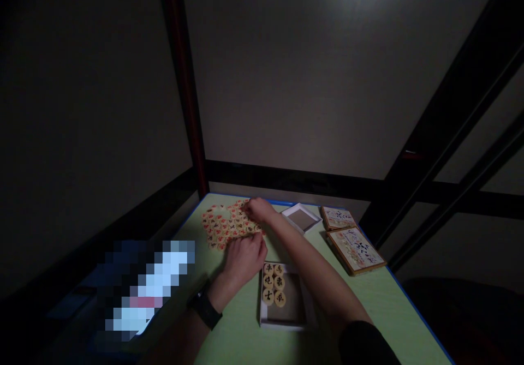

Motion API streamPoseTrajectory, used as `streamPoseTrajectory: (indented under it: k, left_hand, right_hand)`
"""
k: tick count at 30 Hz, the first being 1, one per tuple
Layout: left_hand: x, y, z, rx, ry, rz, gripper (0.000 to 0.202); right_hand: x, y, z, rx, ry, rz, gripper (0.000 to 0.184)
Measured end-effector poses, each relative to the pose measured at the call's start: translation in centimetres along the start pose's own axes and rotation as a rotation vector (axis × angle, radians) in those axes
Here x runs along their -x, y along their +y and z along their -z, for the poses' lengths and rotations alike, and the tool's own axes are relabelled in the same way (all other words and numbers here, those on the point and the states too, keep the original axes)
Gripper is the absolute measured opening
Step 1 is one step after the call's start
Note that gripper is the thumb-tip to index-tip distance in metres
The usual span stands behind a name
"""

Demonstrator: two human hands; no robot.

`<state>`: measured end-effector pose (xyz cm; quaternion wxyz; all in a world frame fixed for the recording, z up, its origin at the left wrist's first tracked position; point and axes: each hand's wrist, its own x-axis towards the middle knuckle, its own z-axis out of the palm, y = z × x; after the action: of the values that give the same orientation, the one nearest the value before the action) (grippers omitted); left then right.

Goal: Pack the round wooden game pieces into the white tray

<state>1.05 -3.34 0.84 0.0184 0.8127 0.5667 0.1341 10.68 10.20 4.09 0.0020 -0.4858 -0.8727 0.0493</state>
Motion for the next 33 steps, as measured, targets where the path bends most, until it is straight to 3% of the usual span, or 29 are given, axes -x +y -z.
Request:
streamPoseTrajectory:
  k: [9,26,30,33]
  left_hand:
    - [0.0,0.3,0.7,0.002,-0.063,0.01,0.028]
    - [0.1,0.2,0.6,-0.009,-0.086,0.033,0.029]
    - [0.0,0.1,0.3,-0.012,-0.051,0.025,0.028]
    - [-0.1,-0.1,0.2,-0.01,-0.039,0.022,0.028]
  right_hand:
    - [-0.2,-0.5,0.0,0.074,0.003,-0.087,0.027]
    - [-1.0,-2.9,-0.6,0.184,-0.093,0.004,0.027]
    - [-0.1,-3.1,0.3,0.152,-0.074,0.0,0.023]
    - [2.2,-2.5,1.5,0.111,-0.038,-0.022,0.023]
